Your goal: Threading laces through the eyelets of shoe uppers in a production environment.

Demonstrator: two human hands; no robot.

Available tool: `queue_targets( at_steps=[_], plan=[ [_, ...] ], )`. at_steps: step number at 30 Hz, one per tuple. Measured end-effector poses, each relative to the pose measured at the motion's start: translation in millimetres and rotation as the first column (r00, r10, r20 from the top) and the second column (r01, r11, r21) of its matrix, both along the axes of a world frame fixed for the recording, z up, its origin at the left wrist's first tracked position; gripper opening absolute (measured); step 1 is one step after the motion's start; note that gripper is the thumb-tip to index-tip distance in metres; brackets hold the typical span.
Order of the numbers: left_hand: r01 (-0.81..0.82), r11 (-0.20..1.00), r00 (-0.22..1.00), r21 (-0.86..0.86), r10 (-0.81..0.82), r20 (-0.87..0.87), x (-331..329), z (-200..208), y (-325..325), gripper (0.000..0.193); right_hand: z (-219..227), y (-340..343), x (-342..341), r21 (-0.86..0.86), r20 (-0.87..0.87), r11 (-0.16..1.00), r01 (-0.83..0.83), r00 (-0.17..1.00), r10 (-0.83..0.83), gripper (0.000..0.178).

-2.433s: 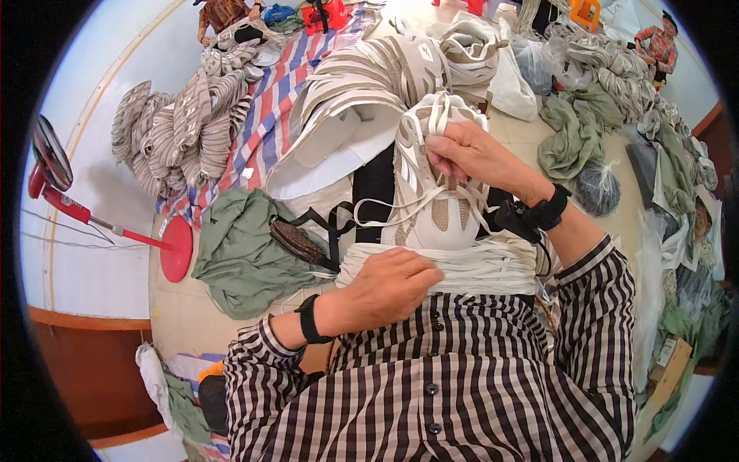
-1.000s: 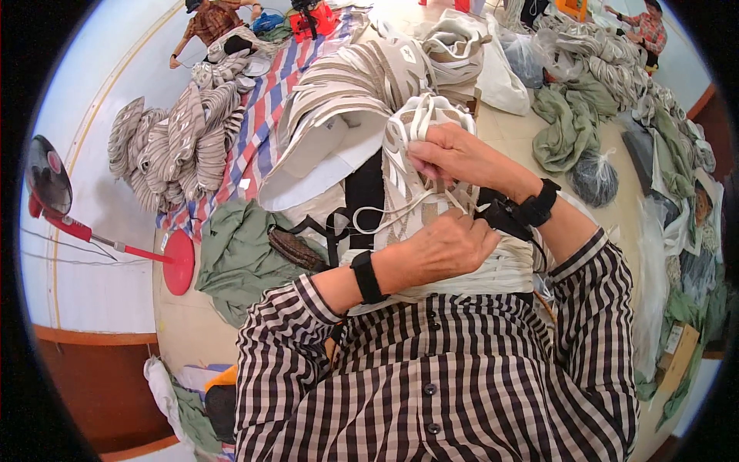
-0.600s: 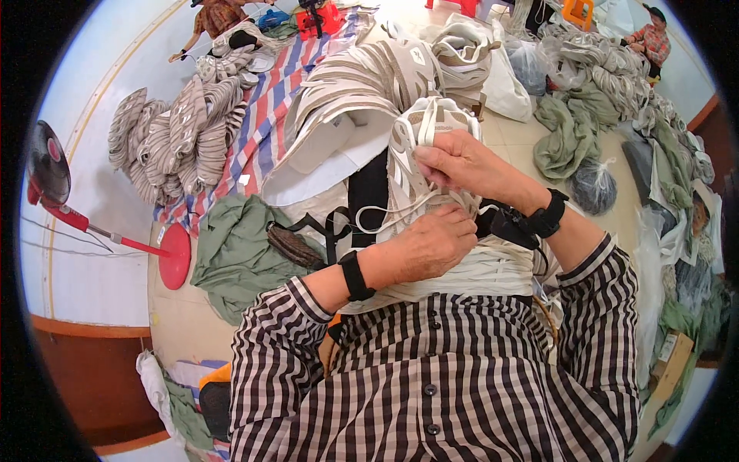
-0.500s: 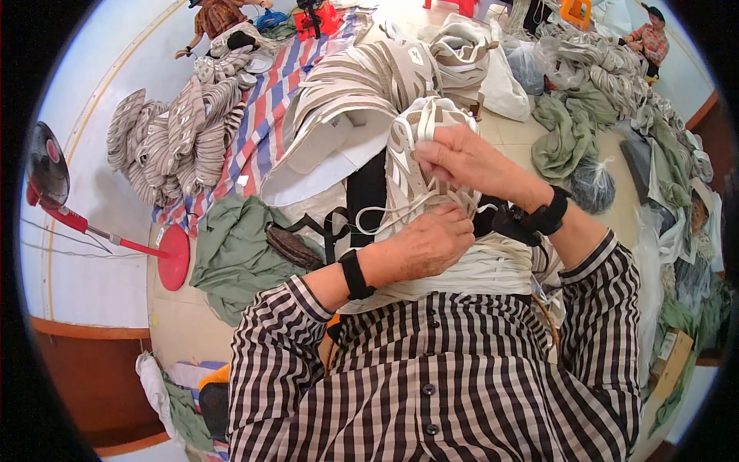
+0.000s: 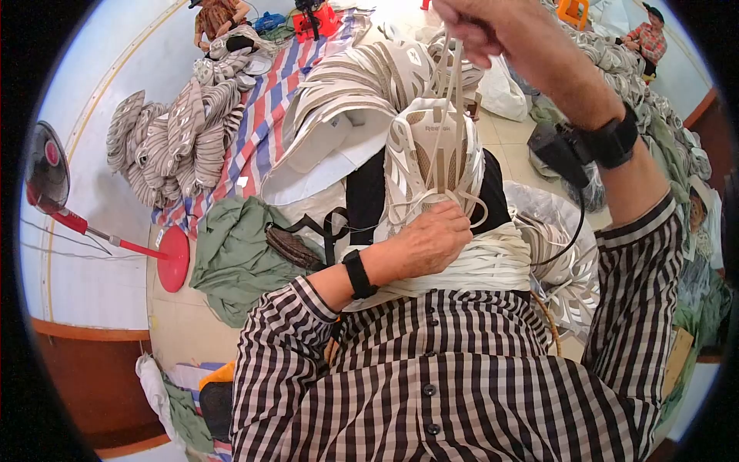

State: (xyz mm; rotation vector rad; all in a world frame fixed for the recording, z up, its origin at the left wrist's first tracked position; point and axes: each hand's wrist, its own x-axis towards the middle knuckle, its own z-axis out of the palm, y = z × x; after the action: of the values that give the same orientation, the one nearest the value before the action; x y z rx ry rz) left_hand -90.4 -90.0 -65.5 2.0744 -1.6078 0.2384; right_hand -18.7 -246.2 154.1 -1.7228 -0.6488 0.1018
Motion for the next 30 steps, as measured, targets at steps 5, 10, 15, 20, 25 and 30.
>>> queue_targets(
  at_steps=[5,10,15,20,25,30],
  plan=[
    [-0.012,1.0,1.0,-0.027,0.012,0.006,0.0,-2.1,3.5,0.006,22.1,-0.6,-5.4,0.003,0.106,0.995,0.099,0.989,-0.099,0.03],
    [0.038,0.999,0.999,-0.024,-0.039,-0.035,-0.6,8.6,2.6,0.006,26.2,-9.1,0.3,-0.019,0.154,0.993,0.116,0.982,-0.112,0.031],
    [-0.114,0.961,0.992,-0.25,0.097,-0.08,-14.0,32.2,32.7,0.023,3.4,-16.9,-0.5,-0.083,0.151,0.986,0.146,0.98,-0.132,0.032],
    [-0.422,0.897,0.905,-0.134,0.409,-0.115,-5.8,28.6,72.1,0.035,-1.4,-22.4,4.0,-0.083,0.196,0.994,0.072,0.979,-0.054,0.032],
    [-0.393,0.918,0.919,-0.048,0.39,-0.063,-2.3,13.6,71.9,0.029,4.7,-26.5,-2.9,0.009,0.153,0.996,0.087,0.984,-0.087,0.031],
    [-0.352,0.936,0.935,-0.016,0.353,0.041,-0.3,10.2,70.6,0.021,8.1,-25.8,-12.1,-0.036,0.167,0.989,0.143,0.977,-0.135,0.032]
  ],
)
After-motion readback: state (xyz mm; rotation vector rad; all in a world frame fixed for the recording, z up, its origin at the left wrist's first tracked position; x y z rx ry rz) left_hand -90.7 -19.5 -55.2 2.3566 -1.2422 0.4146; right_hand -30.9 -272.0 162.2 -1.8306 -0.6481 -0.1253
